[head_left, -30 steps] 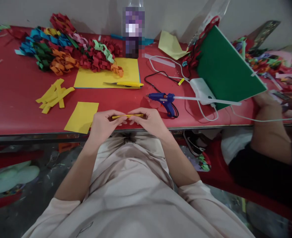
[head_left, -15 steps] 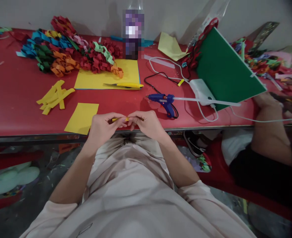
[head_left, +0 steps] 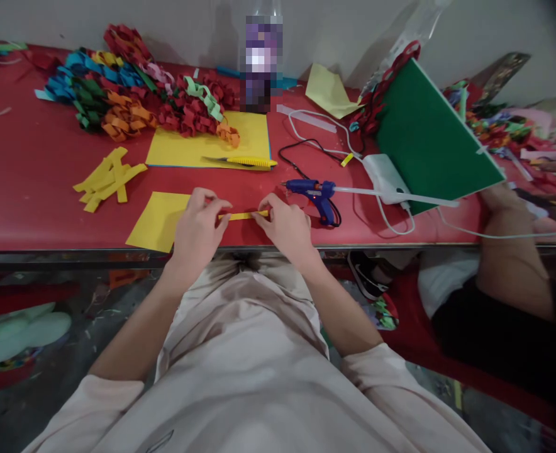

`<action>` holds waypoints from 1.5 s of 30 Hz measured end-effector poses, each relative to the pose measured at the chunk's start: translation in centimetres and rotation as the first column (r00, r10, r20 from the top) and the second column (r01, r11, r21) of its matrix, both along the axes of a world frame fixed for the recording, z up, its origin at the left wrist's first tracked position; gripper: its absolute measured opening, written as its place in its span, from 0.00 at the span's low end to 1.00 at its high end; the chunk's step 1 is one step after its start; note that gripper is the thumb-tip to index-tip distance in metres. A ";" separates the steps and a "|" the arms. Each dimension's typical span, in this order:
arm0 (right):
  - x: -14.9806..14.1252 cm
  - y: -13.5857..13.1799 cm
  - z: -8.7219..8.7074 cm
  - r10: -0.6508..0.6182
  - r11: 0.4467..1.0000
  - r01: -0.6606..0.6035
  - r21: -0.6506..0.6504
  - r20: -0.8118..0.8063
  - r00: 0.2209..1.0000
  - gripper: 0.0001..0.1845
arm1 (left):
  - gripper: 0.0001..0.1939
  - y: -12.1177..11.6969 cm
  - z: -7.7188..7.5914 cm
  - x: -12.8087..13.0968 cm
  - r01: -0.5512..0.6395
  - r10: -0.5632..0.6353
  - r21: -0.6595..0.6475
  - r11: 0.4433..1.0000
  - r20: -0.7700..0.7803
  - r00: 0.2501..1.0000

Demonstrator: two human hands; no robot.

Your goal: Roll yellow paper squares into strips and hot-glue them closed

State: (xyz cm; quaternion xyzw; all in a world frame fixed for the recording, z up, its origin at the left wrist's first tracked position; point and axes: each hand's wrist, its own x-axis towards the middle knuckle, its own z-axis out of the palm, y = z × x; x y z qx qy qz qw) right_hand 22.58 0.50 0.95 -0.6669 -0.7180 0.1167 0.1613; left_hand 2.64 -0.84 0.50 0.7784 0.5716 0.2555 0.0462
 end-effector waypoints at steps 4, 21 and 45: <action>-1.2 -2.0 -0.4 0.180 0.980 -0.189 0.059 0.143 0.973 0.21 | 0.21 -1.6 -0.4 1.0 0.186 -0.161 0.035 0.982 -0.362 0.918; 0.9 -3.8 -0.8 0.092 0.983 -0.130 0.133 0.259 0.962 0.29 | 0.16 -2.3 1.2 -1.8 0.292 -0.282 -0.017 0.956 -0.323 0.904; 1.6 -3.5 -0.8 0.285 0.938 -0.322 0.128 0.239 0.928 0.25 | 0.12 -0.8 0.1 -0.2 0.171 -0.170 -0.005 0.985 0.034 0.985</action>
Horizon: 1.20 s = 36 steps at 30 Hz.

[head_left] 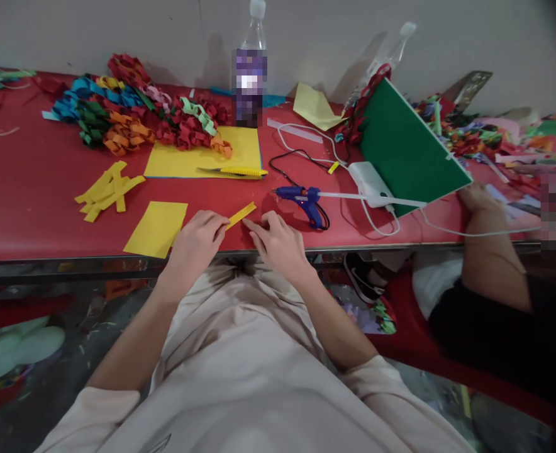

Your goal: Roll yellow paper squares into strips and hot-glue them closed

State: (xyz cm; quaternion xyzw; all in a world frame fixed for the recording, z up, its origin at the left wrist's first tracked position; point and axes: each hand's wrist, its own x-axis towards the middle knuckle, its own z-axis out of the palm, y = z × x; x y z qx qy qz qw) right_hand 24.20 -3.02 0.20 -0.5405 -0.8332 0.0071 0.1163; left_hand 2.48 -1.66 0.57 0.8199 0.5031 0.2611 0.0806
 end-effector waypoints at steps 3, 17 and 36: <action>-0.4 0.3 0.5 -0.020 1.000 0.020 -0.007 0.014 1.000 0.25 | 0.10 -0.2 -0.1 0.1 0.009 -0.009 -0.001 1.000 0.057 0.998; 7.2 -0.2 -1.2 -0.346 0.830 0.485 0.275 -0.428 0.835 0.24 | 0.12 1.5 -1.2 -0.2 -0.017 0.032 -0.061 0.998 0.241 0.970; 2.9 2.9 4.3 0.160 0.959 -0.201 -0.200 -0.202 0.966 0.19 | 0.16 2.0 -1.9 -0.4 0.013 0.012 -0.076 0.997 0.322 0.947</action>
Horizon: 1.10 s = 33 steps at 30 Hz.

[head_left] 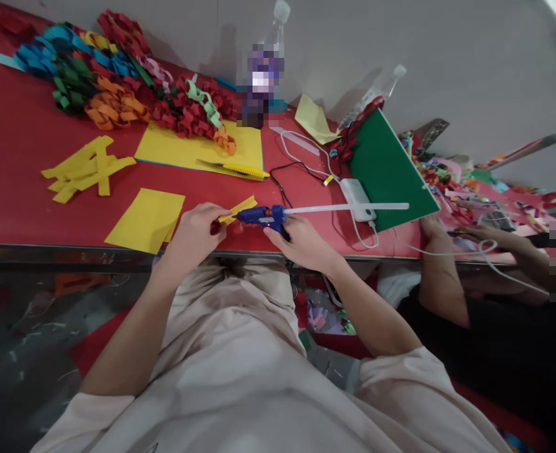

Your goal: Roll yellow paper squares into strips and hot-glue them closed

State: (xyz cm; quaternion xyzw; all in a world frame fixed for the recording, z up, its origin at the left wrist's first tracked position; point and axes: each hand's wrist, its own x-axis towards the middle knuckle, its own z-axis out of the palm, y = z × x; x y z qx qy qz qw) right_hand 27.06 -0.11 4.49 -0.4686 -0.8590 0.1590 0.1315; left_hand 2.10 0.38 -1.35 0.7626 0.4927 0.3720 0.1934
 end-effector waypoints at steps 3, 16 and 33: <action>-0.3 0.2 -0.1 0.001 1.000 -0.001 0.010 0.045 0.999 0.19 | 0.16 0.0 -0.1 -0.1 0.005 -0.005 0.003 1.000 0.000 1.000; -0.3 0.6 -0.3 0.010 0.998 -0.015 0.058 0.088 0.996 0.18 | 0.17 0.1 0.2 -0.3 0.018 -0.018 -0.047 0.999 -0.004 1.000; 4.6 2.5 -2.0 -0.147 0.979 0.155 0.134 -0.067 0.987 0.21 | 0.15 -0.1 0.4 -0.2 0.001 0.000 -0.056 0.998 0.024 1.000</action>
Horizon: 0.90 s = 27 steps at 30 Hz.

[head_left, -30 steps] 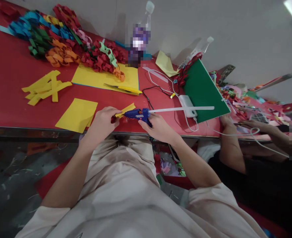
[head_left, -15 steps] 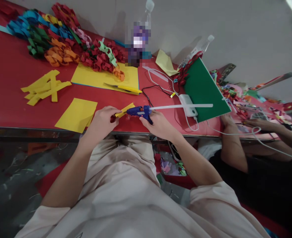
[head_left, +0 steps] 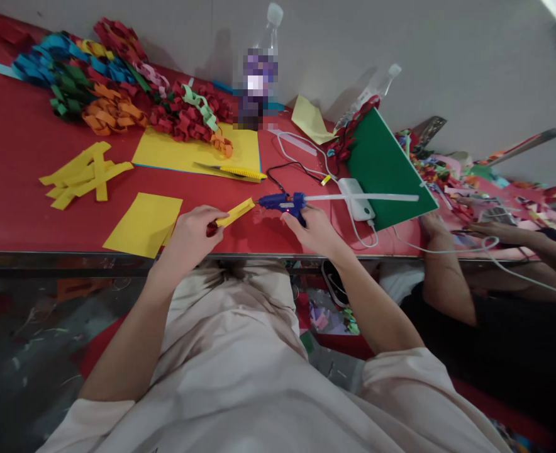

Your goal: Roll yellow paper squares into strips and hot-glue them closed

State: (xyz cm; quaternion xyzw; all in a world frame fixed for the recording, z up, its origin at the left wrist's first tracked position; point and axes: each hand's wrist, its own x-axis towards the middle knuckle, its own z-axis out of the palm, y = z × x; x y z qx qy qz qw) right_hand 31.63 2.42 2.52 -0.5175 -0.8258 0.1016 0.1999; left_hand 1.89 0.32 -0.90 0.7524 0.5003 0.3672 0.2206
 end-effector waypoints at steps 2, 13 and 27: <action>1.2 0.1 -0.5 -0.070 0.997 0.070 0.016 -0.002 0.998 0.23 | 0.15 0.0 0.0 0.0 0.004 -0.004 -0.008 1.000 -0.003 1.000; 1.9 -6.1 -3.5 -0.381 0.791 0.477 0.383 -0.301 0.874 0.13 | 0.16 0.0 0.9 -0.6 0.062 -0.060 -0.135 0.989 0.021 0.998; -8.7 4.4 2.2 0.264 0.957 -0.289 -0.007 0.428 0.865 0.15 | 0.16 0.5 0.9 -1.1 0.098 -0.101 -0.146 0.984 -0.009 0.995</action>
